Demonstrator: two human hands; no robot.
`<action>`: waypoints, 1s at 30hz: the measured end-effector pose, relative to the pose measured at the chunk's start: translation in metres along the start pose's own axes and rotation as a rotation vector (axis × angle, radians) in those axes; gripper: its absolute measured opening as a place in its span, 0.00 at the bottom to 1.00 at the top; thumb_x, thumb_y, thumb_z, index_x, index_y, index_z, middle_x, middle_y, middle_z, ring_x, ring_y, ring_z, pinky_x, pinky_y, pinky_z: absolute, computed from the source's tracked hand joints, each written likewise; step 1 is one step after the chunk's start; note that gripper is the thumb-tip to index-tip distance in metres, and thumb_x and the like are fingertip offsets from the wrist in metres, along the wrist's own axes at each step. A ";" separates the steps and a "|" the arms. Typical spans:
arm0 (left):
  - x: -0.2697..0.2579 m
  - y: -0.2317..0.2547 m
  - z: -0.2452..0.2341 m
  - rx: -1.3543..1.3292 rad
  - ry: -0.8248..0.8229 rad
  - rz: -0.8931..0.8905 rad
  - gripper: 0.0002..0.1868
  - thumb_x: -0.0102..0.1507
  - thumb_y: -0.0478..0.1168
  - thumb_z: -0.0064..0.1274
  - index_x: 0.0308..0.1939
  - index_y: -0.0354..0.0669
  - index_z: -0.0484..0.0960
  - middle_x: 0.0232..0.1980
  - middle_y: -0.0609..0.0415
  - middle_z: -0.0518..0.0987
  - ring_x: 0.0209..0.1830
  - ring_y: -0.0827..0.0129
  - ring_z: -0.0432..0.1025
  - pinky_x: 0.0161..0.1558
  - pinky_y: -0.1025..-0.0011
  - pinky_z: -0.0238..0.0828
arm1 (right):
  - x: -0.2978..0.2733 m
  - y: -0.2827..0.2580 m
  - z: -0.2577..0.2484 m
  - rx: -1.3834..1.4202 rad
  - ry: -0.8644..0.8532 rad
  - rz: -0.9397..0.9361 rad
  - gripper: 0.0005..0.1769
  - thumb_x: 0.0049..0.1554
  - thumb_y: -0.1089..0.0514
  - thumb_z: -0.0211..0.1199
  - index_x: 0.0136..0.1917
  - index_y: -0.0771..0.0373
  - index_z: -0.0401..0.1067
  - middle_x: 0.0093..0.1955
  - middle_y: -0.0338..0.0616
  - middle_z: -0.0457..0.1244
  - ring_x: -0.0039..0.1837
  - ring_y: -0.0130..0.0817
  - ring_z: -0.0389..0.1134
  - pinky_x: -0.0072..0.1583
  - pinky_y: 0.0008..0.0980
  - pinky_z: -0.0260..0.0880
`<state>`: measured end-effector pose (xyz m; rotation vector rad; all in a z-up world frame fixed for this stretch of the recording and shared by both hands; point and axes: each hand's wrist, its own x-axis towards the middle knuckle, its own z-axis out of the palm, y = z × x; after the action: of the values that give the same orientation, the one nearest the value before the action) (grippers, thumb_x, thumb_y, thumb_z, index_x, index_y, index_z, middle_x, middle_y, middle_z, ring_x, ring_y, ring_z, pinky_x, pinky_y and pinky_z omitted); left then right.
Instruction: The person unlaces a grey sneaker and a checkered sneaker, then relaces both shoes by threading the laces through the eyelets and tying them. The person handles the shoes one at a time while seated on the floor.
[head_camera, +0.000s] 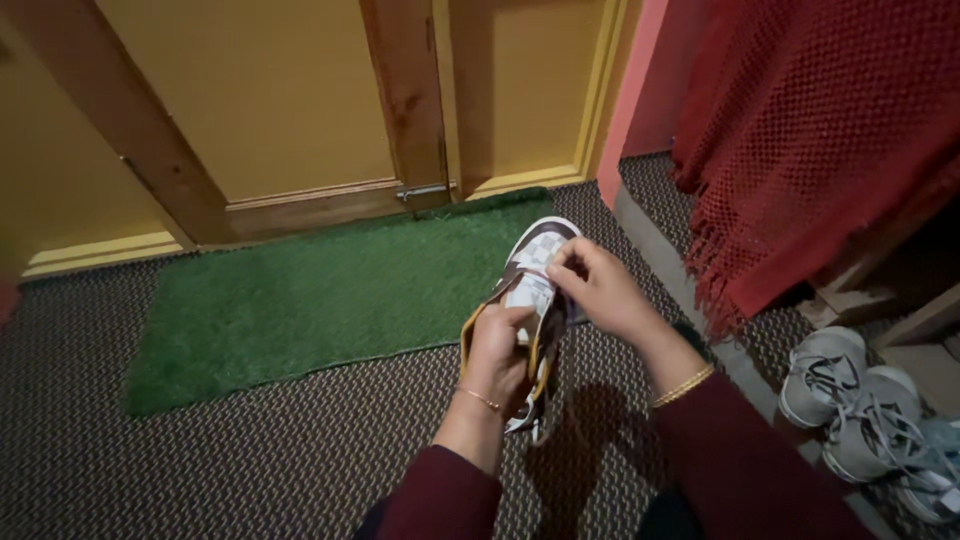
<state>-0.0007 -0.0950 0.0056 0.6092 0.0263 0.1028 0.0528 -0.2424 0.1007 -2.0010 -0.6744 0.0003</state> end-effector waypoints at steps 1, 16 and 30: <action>-0.001 0.002 -0.001 -0.085 -0.026 -0.040 0.15 0.64 0.28 0.47 0.54 0.28 0.79 0.45 0.47 0.82 0.41 0.63 0.77 0.45 0.67 0.76 | 0.002 0.005 -0.003 0.095 -0.048 0.001 0.09 0.60 0.56 0.64 0.48 0.64 0.71 0.42 0.39 0.66 0.45 0.28 0.67 0.48 0.30 0.69; -0.014 0.010 0.031 -0.287 -0.027 0.084 0.28 0.74 0.55 0.35 0.62 0.33 0.74 0.55 0.44 0.81 0.48 0.57 0.78 0.49 0.61 0.75 | -0.003 0.015 -0.017 0.366 -0.381 0.089 0.10 0.58 0.62 0.64 0.53 0.69 0.75 0.42 0.38 0.69 0.46 0.25 0.71 0.52 0.27 0.73; -0.046 0.042 0.020 -0.127 -0.042 -0.003 0.22 0.74 0.48 0.41 0.60 0.32 0.75 0.53 0.45 0.81 0.49 0.61 0.77 0.53 0.64 0.74 | -0.016 0.018 0.004 0.531 -0.344 0.067 0.08 0.63 0.57 0.59 0.51 0.65 0.72 0.45 0.35 0.67 0.49 0.24 0.69 0.55 0.26 0.71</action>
<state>-0.0489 -0.0771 0.0460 0.4844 -0.0199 0.0884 0.0463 -0.2528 0.0795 -1.5167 -0.7310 0.5216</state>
